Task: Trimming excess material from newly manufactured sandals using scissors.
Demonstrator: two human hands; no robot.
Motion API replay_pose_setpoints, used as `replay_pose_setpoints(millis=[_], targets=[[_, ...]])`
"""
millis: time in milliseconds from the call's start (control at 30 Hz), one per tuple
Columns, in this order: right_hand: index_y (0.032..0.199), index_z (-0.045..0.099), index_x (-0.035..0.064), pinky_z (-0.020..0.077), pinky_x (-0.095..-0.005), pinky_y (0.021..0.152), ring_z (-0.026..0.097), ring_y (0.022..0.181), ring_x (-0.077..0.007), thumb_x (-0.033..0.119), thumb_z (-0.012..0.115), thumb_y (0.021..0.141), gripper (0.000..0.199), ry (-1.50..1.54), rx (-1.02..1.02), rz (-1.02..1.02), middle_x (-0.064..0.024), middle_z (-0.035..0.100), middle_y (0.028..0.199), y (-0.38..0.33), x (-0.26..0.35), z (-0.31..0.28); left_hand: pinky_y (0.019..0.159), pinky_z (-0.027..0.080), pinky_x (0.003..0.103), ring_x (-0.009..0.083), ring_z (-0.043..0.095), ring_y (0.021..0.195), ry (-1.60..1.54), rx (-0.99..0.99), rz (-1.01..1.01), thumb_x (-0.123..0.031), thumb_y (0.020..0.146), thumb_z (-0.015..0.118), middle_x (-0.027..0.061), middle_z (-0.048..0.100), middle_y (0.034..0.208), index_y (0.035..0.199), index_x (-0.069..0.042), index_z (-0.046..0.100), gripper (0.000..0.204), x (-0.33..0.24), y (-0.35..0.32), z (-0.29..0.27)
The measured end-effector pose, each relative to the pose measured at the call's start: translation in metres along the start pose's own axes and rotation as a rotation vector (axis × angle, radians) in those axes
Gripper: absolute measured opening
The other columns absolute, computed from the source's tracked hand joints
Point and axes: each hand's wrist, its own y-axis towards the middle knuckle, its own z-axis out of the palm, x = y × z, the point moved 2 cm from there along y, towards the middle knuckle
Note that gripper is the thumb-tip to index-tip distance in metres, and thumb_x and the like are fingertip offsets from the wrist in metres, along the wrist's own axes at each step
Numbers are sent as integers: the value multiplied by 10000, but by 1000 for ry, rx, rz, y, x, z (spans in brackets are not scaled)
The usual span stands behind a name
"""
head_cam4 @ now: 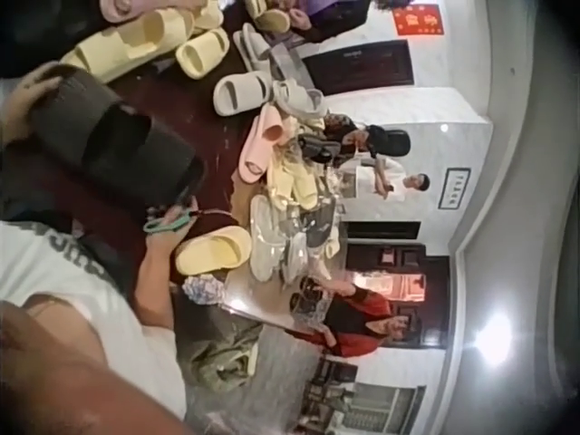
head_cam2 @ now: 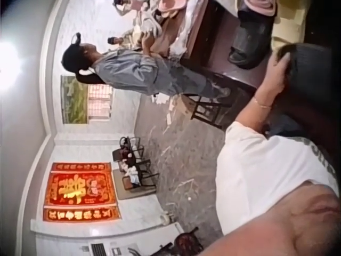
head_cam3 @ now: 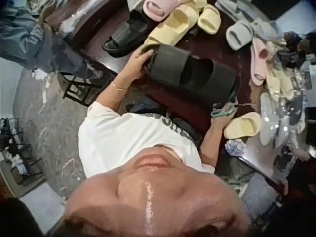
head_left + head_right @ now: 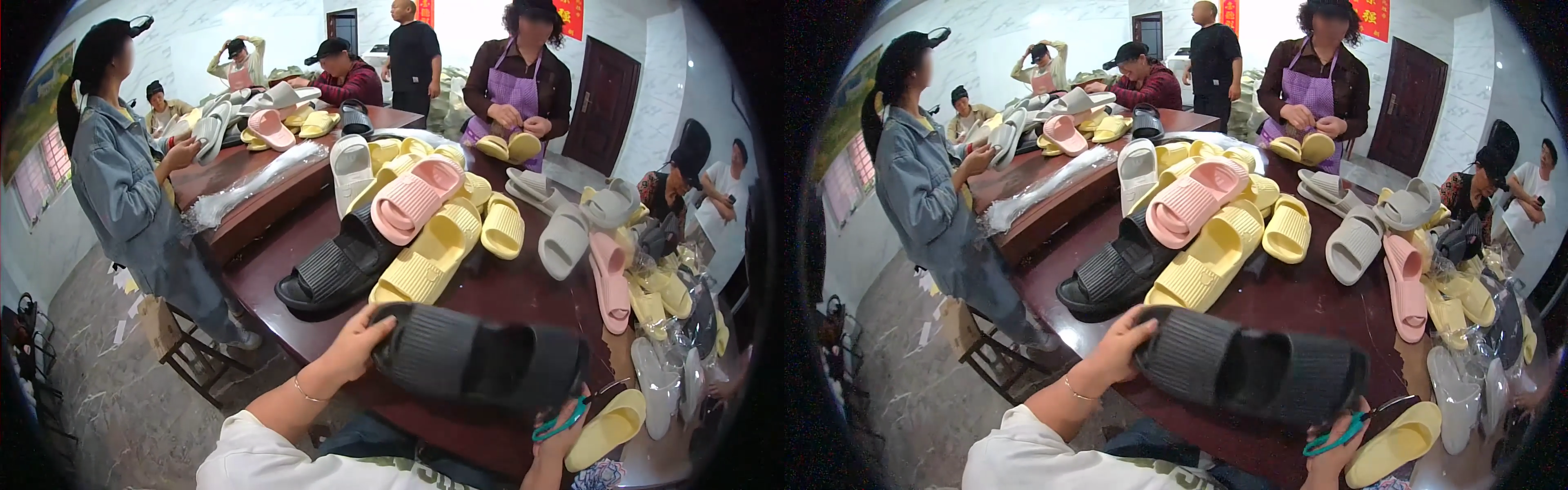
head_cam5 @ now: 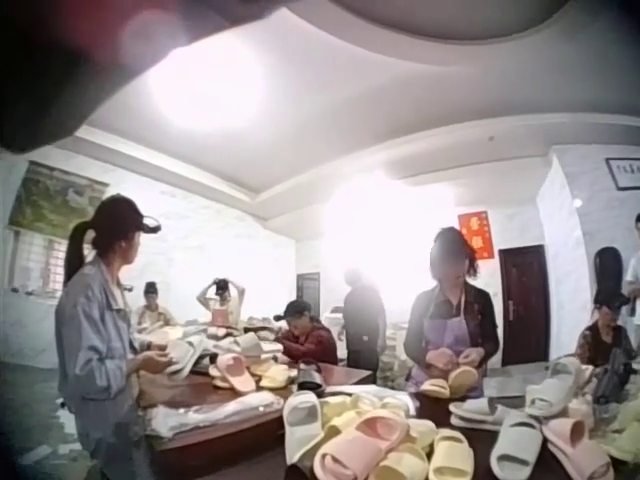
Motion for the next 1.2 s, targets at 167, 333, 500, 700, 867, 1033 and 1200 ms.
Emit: replay_pose_setpoints(millis=[167, 333, 500, 700, 867, 1033, 1200], targets=[[1184, 334, 72, 341, -191, 334, 447, 407, -86, 234, 450, 930, 323, -110, -107, 100, -74, 534, 705, 3, -7, 7, 790, 482, 303, 176, 579, 928, -155, -298, 238, -179, 886, 523, 96, 567, 1048, 1210, -47, 441, 359, -49, 9, -18], [1167, 339, 79, 373, -199, 364, 467, 440, -90, 222, 438, 934, 291, -113, -89, 151, -67, 530, 710, 4, -7, 3, 760, 486, 343, 230, 573, 898, -91, -556, 534, -221, 913, 461, 89, 562, 1045, 1079, -43, 515, 249, -102, 51, -72], [1146, 390, 85, 359, -194, 349, 464, 443, -85, 210, 455, 931, 257, -124, -62, 156, -46, 520, 693, 3, -8, 7, 747, 474, 338, 245, 569, 901, -66, -534, 349, -255, 920, 452, 93, 554, 1067, 1059, -11, 527, 291, -111, 102, -164], [1124, 392, 81, 360, -193, 359, 464, 442, -84, 204, 459, 928, 241, -127, 5, 134, -46, 523, 689, 4, -10, 8, 744, 467, 311, 202, 568, 848, 155, -625, 312, -265, 908, 495, 112, 585, 989, 1071, 21, 543, 332, -104, 113, -214], [1120, 387, 75, 358, -195, 362, 467, 446, -84, 202, 475, 920, 253, -149, 46, 143, -49, 527, 688, 1, -9, 14, 757, 440, 258, 152, 550, 838, 642, -865, 572, -156, 867, 556, 109, 585, 963, 1070, 31, 540, 276, -115, 90, -186], [1118, 378, 58, 390, -206, 390, 509, 484, -111, 108, 568, 842, 338, -224, 63, 194, -85, 562, 714, -4, 0, 7, 679, 473, 280, 150, 581, 757, 811, -197, 570, -53, 819, 569, 64, 615, 846, 941, 1, 608, 139, -94, 39, -22], [1125, 387, 24, 499, -278, 621, 616, 745, -180, 36, 617, 807, 393, 73, 587, 170, -142, 628, 852, -10, 3, 34, 553, 427, 277, 144, 557, 629, 603, 1340, -182, -196, 866, 587, 69, 586, 707, 837, 11, 631, 214, 15, -30, 96]])
